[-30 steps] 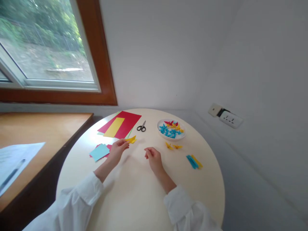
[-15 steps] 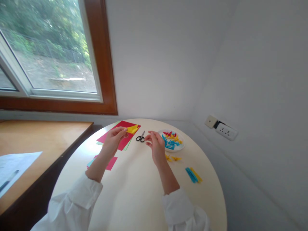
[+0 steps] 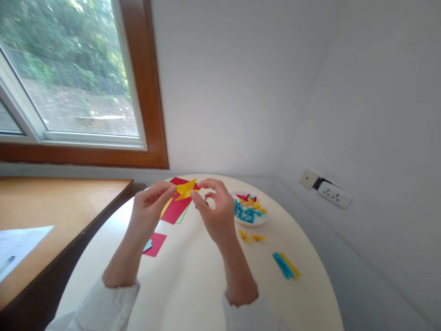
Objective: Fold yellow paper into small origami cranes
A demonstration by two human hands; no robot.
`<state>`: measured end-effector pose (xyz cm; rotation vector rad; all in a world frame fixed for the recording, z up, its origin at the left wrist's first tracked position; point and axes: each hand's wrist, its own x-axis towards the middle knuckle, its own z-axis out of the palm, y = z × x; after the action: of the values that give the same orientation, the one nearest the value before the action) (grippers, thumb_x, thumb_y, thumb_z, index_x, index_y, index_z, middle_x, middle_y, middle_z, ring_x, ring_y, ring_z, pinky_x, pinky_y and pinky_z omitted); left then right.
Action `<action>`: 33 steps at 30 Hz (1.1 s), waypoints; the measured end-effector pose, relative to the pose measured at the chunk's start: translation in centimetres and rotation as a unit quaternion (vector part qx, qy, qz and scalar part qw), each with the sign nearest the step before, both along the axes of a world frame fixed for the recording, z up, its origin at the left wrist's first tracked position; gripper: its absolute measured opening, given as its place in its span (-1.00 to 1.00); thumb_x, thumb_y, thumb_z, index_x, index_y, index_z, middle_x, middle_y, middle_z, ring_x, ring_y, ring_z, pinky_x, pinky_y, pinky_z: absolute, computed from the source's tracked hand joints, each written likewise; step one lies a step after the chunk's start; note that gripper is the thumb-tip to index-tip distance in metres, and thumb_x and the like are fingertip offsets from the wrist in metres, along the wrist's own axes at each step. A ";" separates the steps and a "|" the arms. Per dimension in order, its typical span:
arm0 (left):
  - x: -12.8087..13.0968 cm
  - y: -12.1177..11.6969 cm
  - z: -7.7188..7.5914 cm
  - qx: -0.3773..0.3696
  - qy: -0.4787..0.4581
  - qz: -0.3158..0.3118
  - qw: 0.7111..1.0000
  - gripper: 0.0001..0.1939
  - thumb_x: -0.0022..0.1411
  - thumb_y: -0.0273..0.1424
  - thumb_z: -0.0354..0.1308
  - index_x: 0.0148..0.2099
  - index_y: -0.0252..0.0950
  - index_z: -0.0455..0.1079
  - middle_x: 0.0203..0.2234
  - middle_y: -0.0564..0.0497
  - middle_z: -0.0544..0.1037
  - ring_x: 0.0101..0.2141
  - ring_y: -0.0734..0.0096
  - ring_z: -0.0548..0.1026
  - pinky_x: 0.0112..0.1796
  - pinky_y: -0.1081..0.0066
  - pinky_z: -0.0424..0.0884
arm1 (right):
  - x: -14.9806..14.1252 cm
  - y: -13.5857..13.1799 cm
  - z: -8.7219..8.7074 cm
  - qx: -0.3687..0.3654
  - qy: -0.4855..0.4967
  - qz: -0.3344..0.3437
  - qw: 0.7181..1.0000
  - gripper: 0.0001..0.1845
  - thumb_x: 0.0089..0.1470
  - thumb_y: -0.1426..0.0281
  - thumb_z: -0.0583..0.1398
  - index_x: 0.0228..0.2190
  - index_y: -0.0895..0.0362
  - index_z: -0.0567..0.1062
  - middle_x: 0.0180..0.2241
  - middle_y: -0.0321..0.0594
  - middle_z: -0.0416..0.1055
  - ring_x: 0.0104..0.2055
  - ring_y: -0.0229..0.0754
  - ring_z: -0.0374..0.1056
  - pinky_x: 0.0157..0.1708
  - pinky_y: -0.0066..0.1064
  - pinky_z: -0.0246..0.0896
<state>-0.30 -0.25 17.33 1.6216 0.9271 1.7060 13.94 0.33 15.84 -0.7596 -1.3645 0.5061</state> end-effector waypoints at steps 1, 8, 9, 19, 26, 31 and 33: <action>0.0 0.0 0.0 0.002 0.002 0.000 1.000 -0.84 0.08 -0.35 0.14 -0.48 -0.31 0.43 -0.52 0.05 0.46 -0.42 0.45 0.40 -0.38 0.47 0.33 | 0.1 0.1 -0.1 0.007 -0.019 -0.007 1.000 -0.86 -0.08 0.31 0.25 -0.41 0.08 0.45 -0.28 -0.22 0.39 -0.19 -0.19 0.31 -0.30 -0.37 0.26; 0.0 0.0 -0.1 -0.002 0.008 0.000 1.000 -0.82 0.09 -0.34 0.13 -0.49 -0.30 0.42 -0.53 0.03 0.48 -0.42 0.41 0.43 -0.36 0.45 0.36 | 0.1 0.7 -0.6 0.024 -0.063 -0.010 0.998 -0.89 -0.05 0.33 0.22 -0.39 0.07 0.47 -0.26 -0.21 0.41 -0.17 -0.16 0.32 -0.33 -0.36 0.24; 0.1 -0.1 -0.1 -0.002 0.010 0.002 1.000 -0.82 0.09 -0.34 0.13 -0.49 -0.30 0.42 -0.55 0.04 0.48 -0.41 0.40 0.44 -0.36 0.45 0.36 | 0.0 0.6 -0.6 0.026 -0.064 -0.012 0.998 -0.90 -0.05 0.34 0.22 -0.40 0.06 0.48 -0.27 -0.21 0.41 -0.17 -0.16 0.32 -0.34 -0.37 0.23; -0.4 0.1 -0.1 -0.019 -0.024 -0.016 0.999 -0.90 0.02 -0.38 0.21 -0.39 -0.30 0.47 -0.55 0.04 0.50 -0.45 0.41 0.48 -0.38 0.44 0.42 | -0.5 0.4 -0.6 0.040 -0.042 0.019 0.998 -0.96 -0.04 0.39 0.22 -0.43 0.07 0.44 -0.29 -0.20 0.38 -0.16 -0.15 0.31 -0.16 -0.25 0.28; -1.1 0.0 -0.5 0.004 0.032 -0.025 0.999 -0.90 0.02 -0.41 0.22 -0.35 -0.30 0.50 -0.45 0.00 0.56 -0.37 0.37 0.50 -0.30 0.42 0.44 | -0.5 0.0 -0.1 -0.065 0.127 0.191 0.971 -0.58 -0.14 0.36 0.30 -0.21 -0.03 0.29 -0.07 -0.23 0.27 -0.02 -0.13 0.30 -0.13 -0.25 0.34; -1.3 -0.4 -0.5 0.023 0.083 -0.041 0.995 -0.90 0.03 -0.43 0.20 -0.34 -0.25 0.52 -0.43 -0.01 0.57 -0.32 0.33 0.49 -0.30 0.40 0.43 | 0.3 -0.2 0.2 -0.077 0.034 0.213 0.973 -0.56 -0.22 0.41 0.34 -0.23 -0.01 0.38 -0.09 -0.23 0.33 -0.04 -0.15 0.32 -0.10 -0.28 0.33; -1.4 -0.5 -0.4 0.027 0.100 -0.055 0.993 -0.90 0.03 -0.43 0.21 -0.35 -0.24 0.52 -0.45 0.00 0.56 -0.35 0.33 0.49 -0.32 0.39 0.42 | 0.8 -0.3 0.4 -0.064 -0.020 0.229 0.971 -0.71 -0.19 0.43 0.33 -0.33 0.02 0.45 -0.13 -0.24 0.37 -0.05 -0.16 0.32 -0.07 -0.28 0.30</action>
<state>-1.68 -0.78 16.91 1.8709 0.8739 1.5255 14.76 -0.02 16.27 -0.5558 -1.5627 0.9540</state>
